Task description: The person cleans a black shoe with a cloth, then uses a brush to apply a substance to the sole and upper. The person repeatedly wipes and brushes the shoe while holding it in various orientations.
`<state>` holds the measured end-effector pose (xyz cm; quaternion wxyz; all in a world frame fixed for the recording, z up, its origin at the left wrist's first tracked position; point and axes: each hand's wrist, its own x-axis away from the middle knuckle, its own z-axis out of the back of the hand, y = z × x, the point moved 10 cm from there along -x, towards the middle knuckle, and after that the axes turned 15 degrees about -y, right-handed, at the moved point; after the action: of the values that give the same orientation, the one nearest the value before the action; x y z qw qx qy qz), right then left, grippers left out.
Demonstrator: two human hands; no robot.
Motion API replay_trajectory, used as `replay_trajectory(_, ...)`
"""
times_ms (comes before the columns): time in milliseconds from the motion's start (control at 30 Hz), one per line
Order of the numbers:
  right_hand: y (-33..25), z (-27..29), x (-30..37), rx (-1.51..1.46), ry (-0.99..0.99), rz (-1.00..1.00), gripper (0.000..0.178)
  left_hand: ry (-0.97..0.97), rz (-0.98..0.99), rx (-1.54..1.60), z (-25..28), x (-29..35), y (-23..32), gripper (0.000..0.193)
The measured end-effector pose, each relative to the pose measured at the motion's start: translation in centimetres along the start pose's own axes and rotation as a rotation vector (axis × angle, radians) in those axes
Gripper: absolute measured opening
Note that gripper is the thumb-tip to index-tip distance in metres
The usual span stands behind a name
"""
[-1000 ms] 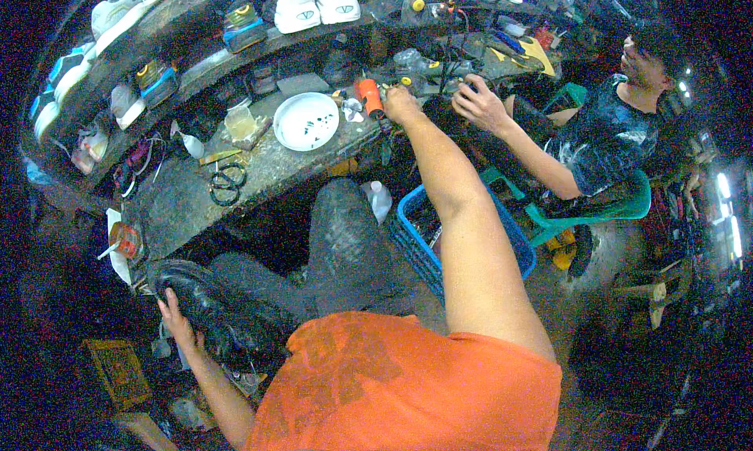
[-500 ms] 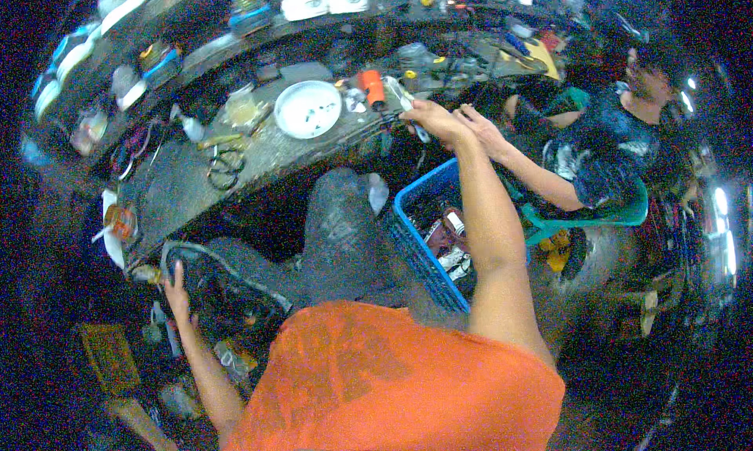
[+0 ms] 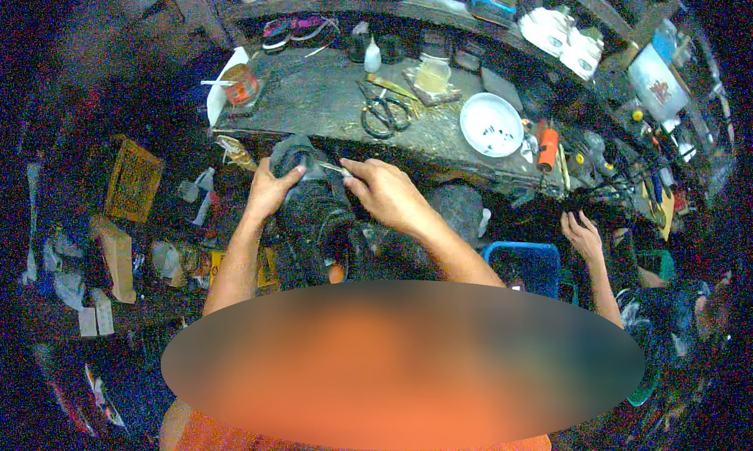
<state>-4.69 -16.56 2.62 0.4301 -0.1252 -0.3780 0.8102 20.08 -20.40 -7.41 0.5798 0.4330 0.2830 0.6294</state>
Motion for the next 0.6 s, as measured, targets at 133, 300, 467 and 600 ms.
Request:
replay_trajectory(133, -1.1, -1.1, -4.0, -0.004, -0.023, 0.091, 0.037, -0.013, -0.006, -0.034, 0.2, 0.0, 0.5, 0.072)
replay_trajectory(300, 0.6, -3.1, -5.8, -0.03, 0.1, 0.134, 0.034, -0.011, -0.007, -0.013, -0.3, -0.2, 0.2, 0.075)
replay_trajectory(467, 0.9, -4.5, -6.4, -0.037, 0.206, 0.177, 0.039, -0.043, 0.017, -0.154, -1.1, -0.6, 0.2, 0.081)
replay_trajectory(600, 0.8, -3.9, -6.5, 0.312, 0.179, -0.052, 0.023, -0.064, 0.021, -0.229, -1.3, -0.5, 0.7, 0.083)
